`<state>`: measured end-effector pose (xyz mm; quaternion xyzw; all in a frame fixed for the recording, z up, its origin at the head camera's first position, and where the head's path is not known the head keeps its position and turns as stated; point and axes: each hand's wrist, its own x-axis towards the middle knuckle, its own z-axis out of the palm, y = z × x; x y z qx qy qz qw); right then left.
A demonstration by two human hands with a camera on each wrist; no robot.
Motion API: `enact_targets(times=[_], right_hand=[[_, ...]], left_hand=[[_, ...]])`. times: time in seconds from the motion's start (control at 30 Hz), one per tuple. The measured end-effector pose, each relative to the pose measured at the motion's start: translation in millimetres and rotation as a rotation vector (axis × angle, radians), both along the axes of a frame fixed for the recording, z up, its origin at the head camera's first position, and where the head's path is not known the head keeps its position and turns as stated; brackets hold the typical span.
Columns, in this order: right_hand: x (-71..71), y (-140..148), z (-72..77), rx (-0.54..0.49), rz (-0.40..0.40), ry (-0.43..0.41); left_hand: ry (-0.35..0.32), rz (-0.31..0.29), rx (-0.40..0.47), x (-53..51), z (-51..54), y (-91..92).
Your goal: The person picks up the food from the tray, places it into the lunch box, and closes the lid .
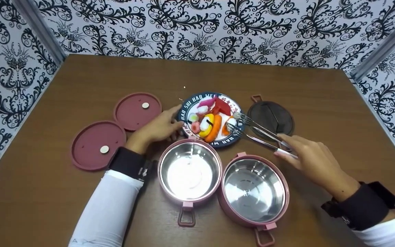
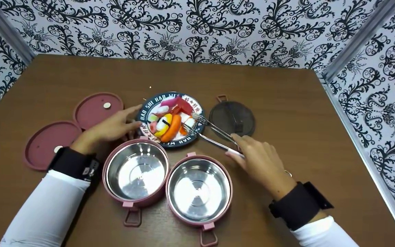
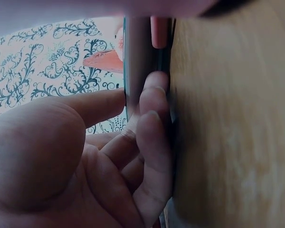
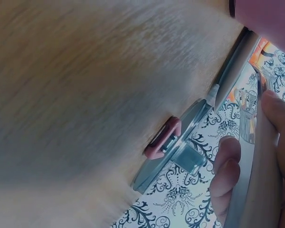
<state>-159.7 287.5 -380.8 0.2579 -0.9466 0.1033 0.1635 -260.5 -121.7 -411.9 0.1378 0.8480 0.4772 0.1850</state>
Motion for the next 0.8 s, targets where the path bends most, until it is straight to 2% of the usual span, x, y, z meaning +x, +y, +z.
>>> enact_targets(times=[0.23,0.53,0.8], right_hand=[[1.2,-0.1,5.9,-0.029,0.037,0.085],[10.0,-12.6,19.0,-0.051,0.074,0.093],[22.9,-32.1,31.4,-0.084,0.169,0.138]], left_hand=[[-0.006,0.008,-0.007,1.7,1.1,-0.1],[-0.005,0.012,0.0,1.3,0.0,-0.8],[-0.015,0.01,0.012,1.2,0.4,-1.0]])
